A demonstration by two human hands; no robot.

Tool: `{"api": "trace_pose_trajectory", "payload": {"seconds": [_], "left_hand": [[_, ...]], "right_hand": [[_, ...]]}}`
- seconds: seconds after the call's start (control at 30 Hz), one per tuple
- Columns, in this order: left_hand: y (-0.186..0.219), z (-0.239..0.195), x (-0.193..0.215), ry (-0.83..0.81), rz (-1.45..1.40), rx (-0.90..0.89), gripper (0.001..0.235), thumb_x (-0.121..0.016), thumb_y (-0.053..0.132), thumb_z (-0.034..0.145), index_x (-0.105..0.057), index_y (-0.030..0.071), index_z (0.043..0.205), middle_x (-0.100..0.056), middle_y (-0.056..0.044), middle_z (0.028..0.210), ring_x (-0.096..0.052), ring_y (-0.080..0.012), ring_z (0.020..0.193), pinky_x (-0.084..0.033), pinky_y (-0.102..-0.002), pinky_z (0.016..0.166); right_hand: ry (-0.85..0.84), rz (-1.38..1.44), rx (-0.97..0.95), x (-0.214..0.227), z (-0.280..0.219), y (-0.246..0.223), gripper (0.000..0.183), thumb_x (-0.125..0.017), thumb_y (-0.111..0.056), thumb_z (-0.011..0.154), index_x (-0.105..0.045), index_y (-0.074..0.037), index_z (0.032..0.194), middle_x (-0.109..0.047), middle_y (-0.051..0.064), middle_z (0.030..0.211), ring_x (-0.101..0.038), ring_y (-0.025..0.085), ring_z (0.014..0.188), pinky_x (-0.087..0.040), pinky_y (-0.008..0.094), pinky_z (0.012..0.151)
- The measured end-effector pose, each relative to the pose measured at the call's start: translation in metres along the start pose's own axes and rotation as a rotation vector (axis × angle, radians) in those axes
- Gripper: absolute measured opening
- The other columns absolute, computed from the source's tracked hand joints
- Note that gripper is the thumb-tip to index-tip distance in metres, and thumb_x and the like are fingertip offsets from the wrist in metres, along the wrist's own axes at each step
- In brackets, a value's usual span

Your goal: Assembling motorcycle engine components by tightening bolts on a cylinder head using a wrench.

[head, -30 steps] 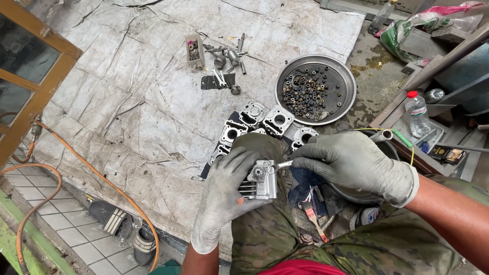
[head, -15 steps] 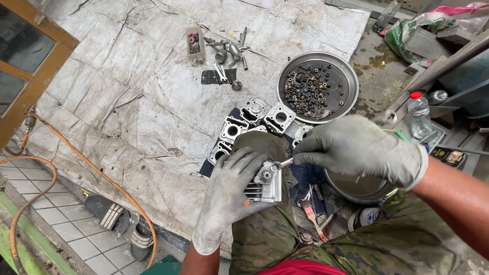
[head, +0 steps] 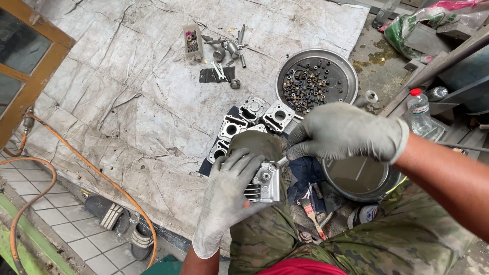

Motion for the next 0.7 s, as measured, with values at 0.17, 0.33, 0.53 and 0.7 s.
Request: {"api": "trace_pose_trajectory", "payload": {"seconds": [0.17, 0.33, 0.53, 0.7], "left_hand": [[-0.004, 0.002, 0.003, 0.054, -0.043, 0.068, 0.099, -0.09, 0.054, 0.059, -0.056, 0.012, 0.141, -0.061, -0.009, 0.136, -0.049, -0.0277, 0.137, -0.033, -0.058, 0.107], [0.0, 0.002, -0.003, 0.0, -0.011, 0.031, 0.104, -0.095, 0.05, 0.056, -0.052, 0.015, 0.144, -0.059, -0.006, 0.14, -0.045, -0.0288, 0.14, -0.027, -0.061, 0.111], [0.004, 0.007, -0.007, -0.039, 0.044, -0.052, 0.11, -0.099, 0.044, 0.049, -0.053, 0.014, 0.144, -0.057, -0.007, 0.141, -0.043, -0.0287, 0.141, -0.026, -0.064, 0.112], [0.006, 0.007, -0.004, -0.046, 0.056, -0.064, 0.113, -0.1, 0.041, 0.045, -0.053, 0.014, 0.145, -0.059, -0.007, 0.141, -0.044, -0.0278, 0.141, -0.028, -0.062, 0.114]], "right_hand": [[0.335, 0.344, -0.088, -0.056, -0.016, 0.0, 0.026, -0.063, -0.048, 0.093, -0.082, -0.033, 0.103, -0.081, -0.009, 0.072, -0.07, 0.008, 0.046, -0.063, 0.022, 0.05], [0.314, 0.356, -0.101, -0.059, -0.021, 0.011, 0.029, -0.062, -0.051, 0.089, -0.082, -0.037, 0.106, -0.084, -0.014, 0.094, -0.08, 0.012, 0.071, -0.064, 0.029, 0.072], [-0.043, 0.012, -0.086, 0.003, -0.009, 0.007, 0.033, -0.057, -0.049, 0.1, -0.073, -0.021, 0.095, -0.069, -0.002, 0.073, -0.067, 0.015, 0.062, -0.063, 0.03, 0.066], [0.053, -0.003, -0.006, 0.002, 0.003, 0.013, 0.034, -0.07, -0.05, 0.084, -0.076, -0.018, 0.095, -0.073, 0.003, 0.071, -0.063, 0.029, 0.064, -0.055, 0.04, 0.067]]}}
Point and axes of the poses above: each hand's wrist, its own z-axis towards the middle knuckle, its own x-axis out of the back of the hand, y = z × x, the point moved 2 cm from there along z, towards the middle knuckle
